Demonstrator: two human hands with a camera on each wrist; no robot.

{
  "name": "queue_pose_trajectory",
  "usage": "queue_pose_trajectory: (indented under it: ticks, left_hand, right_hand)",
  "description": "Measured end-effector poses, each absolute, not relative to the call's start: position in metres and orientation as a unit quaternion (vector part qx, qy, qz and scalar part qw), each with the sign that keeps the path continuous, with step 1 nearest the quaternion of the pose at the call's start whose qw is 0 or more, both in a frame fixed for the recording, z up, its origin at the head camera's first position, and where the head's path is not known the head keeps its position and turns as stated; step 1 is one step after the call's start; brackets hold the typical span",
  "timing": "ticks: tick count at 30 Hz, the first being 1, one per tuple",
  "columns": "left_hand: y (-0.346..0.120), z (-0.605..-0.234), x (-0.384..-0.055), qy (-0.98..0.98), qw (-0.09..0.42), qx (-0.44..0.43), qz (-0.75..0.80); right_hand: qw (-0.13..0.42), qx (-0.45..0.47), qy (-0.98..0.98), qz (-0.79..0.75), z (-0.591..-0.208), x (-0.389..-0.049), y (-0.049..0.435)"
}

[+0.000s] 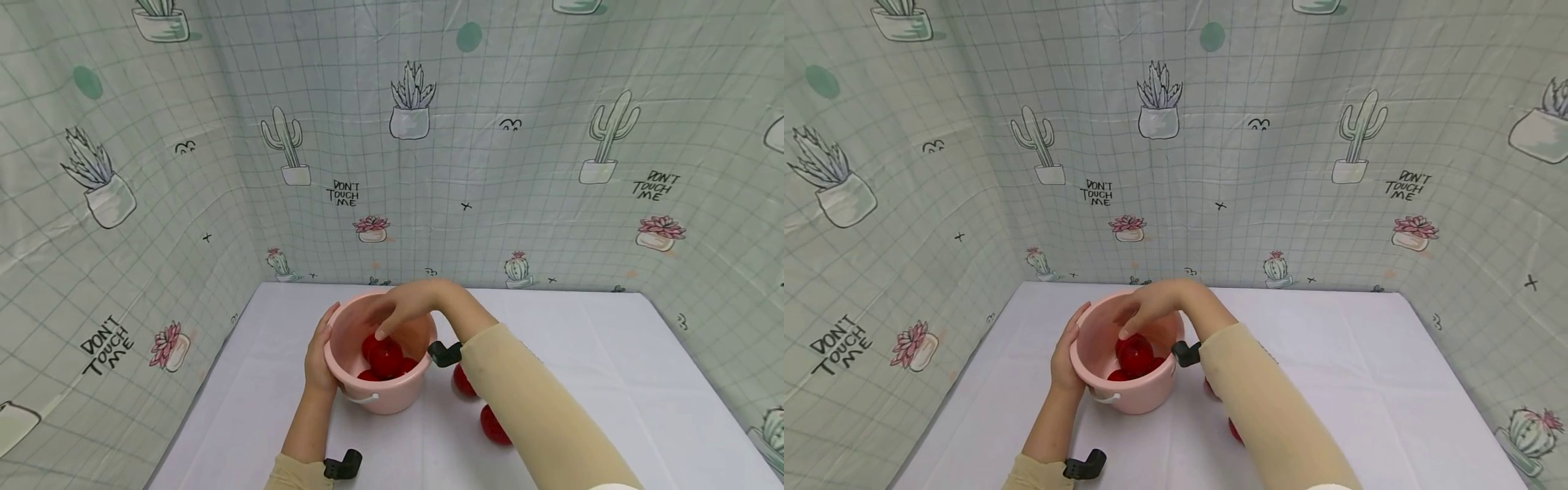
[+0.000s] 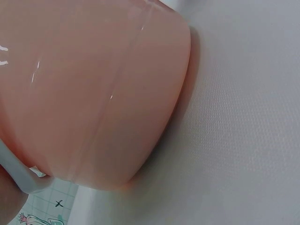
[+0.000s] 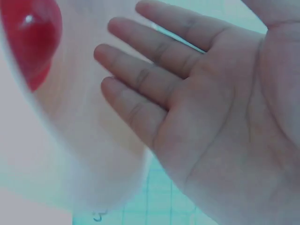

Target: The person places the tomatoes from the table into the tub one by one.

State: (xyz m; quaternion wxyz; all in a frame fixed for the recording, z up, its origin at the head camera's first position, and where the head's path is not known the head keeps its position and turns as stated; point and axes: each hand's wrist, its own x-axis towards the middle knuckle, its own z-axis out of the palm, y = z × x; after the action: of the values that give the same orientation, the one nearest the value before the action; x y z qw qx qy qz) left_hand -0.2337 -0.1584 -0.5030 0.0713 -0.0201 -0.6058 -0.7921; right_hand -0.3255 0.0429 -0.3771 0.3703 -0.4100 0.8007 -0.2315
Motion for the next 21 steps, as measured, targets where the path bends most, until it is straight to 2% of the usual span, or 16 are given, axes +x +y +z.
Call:
queue_pose_trajectory:
  ticks: [9,21]
  left_hand:
    - [-0.158,-0.504,-0.235,-0.600,0.080,-0.024,-0.795]
    - [-0.156,-0.502,-0.233,-0.573,0.067,-0.020,-0.817]
  right_hand:
    - [0.322,-0.394,0.803,-0.310,-0.375,-0.312,0.092]
    - [0.212,-0.348,0.831,-0.379,-0.401,-0.268,0.169]
